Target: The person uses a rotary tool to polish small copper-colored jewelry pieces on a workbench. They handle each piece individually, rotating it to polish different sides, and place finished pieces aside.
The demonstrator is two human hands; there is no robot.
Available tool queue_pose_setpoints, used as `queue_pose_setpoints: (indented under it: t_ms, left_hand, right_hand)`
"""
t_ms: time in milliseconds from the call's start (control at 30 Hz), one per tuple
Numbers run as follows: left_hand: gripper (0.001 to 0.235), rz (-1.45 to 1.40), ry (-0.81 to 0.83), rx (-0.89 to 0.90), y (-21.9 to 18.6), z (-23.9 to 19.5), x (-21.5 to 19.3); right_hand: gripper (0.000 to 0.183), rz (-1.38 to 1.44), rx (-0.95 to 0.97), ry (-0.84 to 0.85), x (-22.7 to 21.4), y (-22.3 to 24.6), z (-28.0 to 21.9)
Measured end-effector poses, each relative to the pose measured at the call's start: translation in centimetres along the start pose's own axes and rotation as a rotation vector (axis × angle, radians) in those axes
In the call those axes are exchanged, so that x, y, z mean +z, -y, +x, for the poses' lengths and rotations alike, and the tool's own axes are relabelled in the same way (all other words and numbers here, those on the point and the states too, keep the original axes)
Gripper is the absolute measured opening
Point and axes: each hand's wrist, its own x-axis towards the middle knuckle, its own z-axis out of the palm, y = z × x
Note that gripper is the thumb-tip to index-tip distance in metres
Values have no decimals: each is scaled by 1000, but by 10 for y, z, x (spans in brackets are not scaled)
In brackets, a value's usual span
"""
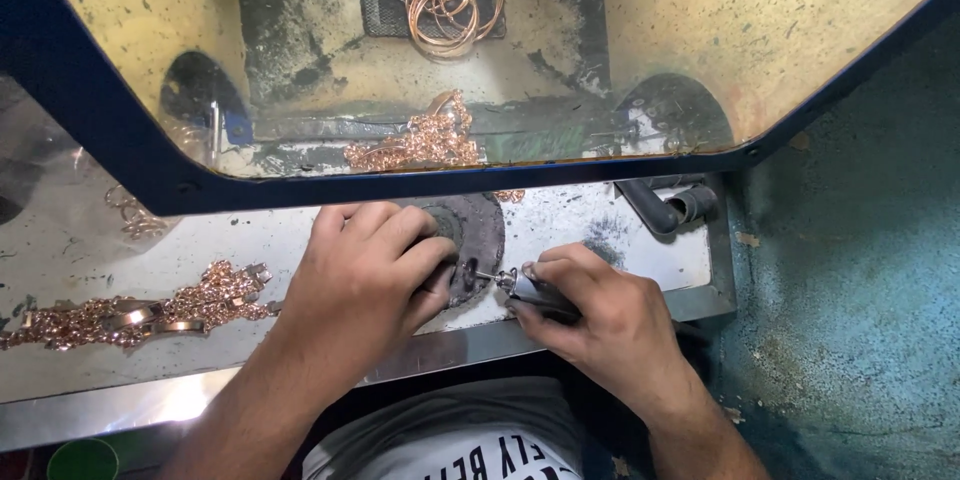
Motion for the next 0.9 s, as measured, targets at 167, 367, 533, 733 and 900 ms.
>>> queue_pose_setpoints:
  t_ms: [167,367,533,733,900]
  left_hand:
    - [11,-7,-1,6,0,-1,0]
    - [11,-53,13,-2,0,1,-4]
    - [11,-36,43,-5,-1,1,-3]
    - [11,-11,22,-5,-2,1,-1]
    - [11,-1,-7,0,-2,1,-1]
  right_hand:
    - [35,4,-5,-4,1,-1,-1]
    - [37,36,81,52,7,-7,-2]
    - [37,-44,72,63,7,-1,2]
    - [34,-24,19,72,5,-3,3]
    - [34,-19,16,64,3,1,4]
